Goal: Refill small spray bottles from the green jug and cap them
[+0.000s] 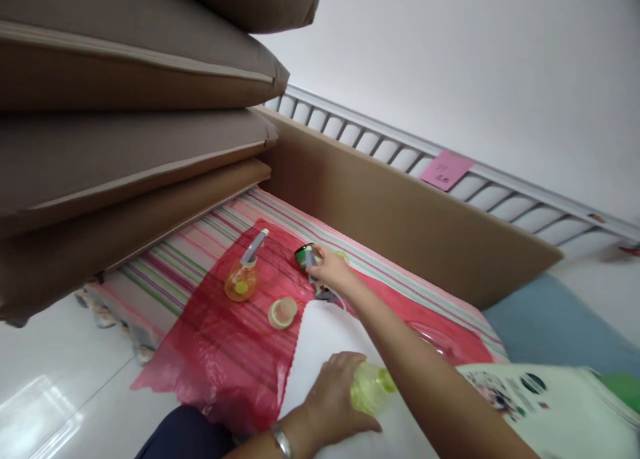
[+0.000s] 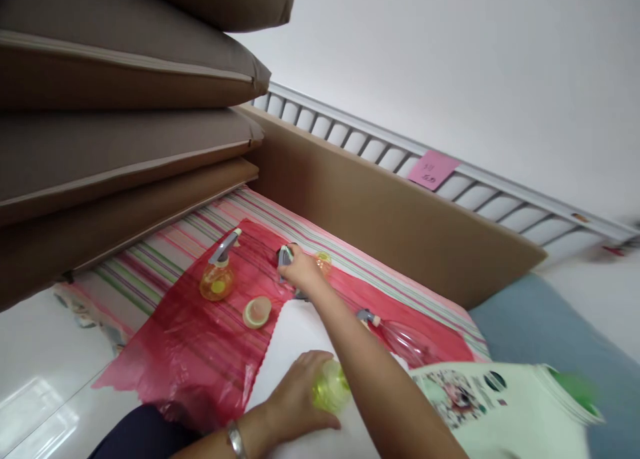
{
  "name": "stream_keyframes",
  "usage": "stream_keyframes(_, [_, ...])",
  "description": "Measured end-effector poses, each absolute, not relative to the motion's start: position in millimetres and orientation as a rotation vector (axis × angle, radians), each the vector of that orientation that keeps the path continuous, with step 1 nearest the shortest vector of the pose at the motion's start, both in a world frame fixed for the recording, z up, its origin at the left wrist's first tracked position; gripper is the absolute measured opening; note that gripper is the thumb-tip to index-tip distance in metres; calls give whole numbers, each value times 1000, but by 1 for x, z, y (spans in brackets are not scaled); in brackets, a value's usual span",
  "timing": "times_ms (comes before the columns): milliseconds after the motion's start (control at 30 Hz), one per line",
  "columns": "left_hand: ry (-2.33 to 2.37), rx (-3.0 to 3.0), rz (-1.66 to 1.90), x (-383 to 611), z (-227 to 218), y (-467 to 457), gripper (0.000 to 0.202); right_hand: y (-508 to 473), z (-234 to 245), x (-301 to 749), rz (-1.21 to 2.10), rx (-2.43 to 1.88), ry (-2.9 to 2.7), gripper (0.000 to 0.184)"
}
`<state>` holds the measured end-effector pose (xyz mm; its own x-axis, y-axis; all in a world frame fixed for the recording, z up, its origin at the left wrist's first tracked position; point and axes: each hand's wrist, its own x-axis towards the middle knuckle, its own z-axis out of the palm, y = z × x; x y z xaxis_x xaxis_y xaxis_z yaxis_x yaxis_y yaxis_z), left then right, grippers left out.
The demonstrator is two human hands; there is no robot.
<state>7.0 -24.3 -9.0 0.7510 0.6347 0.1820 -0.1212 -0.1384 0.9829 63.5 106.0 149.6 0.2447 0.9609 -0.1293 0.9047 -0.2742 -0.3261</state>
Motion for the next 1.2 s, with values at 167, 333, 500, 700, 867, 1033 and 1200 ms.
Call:
stream_keyframes(167, [511, 1658, 751, 4, -8, -23, 88, -19, 231, 108, 379, -1623, -1465, 63])
stream_keyframes(333, [478, 1628, 831, 5, -12, -22, 81, -136, 226, 132, 181, -1461, -1193, 55])
stream_keyframes(500, [501, 1673, 844, 5, -13, -22, 77, -164, 205, 122, 350, -1332, -1139, 55])
stream_keyframes(700, [507, 1751, 842, 5, -15, -23, 76, -151, 206, 107, 491, -1250, -1170, 56])
stream_keyframes(867, [505, 1747, 832, 5, -12, -23, 77, -154, 220, 105, 511, -1247, -1169, 57])
stream_keyframes(1033, [511, 1772, 831, 5, -10, -23, 79, -149, 225, 102, 544, -1293, -1136, 60])
stream_keyframes(1200, [515, 1771, 821, 3, -7, -25, 79, -129, 203, 109, 611, -1364, -1086, 62])
